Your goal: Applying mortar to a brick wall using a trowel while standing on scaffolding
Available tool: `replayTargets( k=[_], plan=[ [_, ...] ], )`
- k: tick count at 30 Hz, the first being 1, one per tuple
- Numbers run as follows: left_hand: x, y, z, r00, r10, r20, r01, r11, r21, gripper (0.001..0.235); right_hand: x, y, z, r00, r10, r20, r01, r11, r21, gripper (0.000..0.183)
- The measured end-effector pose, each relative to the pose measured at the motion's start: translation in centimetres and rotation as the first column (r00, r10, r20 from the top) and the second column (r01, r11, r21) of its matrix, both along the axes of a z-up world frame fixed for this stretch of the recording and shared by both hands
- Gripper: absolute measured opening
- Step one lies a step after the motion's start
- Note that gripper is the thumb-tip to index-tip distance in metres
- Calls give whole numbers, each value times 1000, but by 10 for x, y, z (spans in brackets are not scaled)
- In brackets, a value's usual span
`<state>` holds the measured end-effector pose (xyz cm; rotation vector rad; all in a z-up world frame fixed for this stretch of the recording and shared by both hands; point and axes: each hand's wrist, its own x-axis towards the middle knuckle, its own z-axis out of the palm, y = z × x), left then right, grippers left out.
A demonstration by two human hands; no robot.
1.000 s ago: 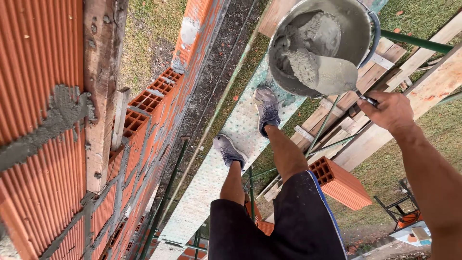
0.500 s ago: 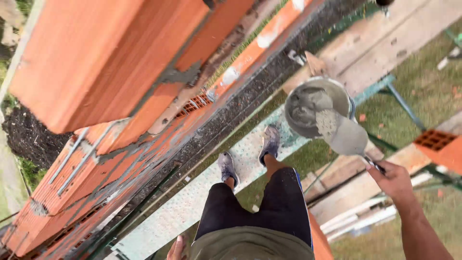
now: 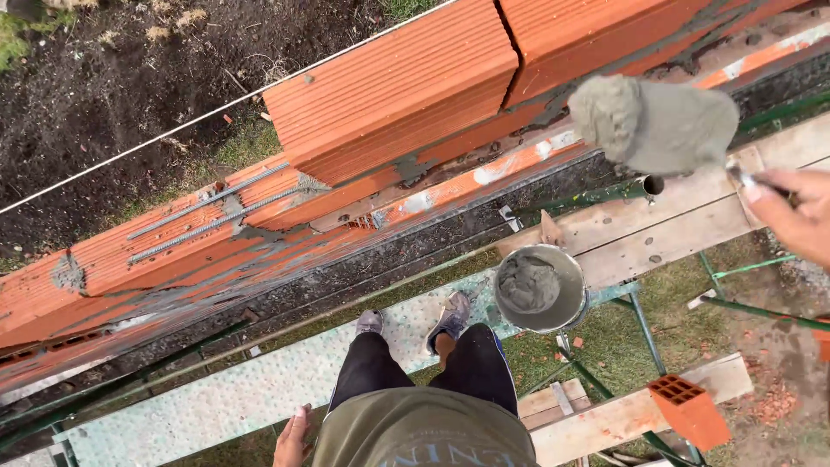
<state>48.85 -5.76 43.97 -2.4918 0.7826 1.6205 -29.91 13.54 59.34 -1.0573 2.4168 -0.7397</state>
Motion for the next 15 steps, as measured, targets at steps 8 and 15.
replayTargets(
  k=[8,15],
  plan=[
    [8,23,-11,977,211,-27,-212,977,-32,66,-52,-187,87,423,501,-755,-335,861,383,36],
    [18,-19,-21,970,162,-181,-169,985,-23,64,-16,-160,97,210,407,-889,-46,912,407,25]
  ],
)
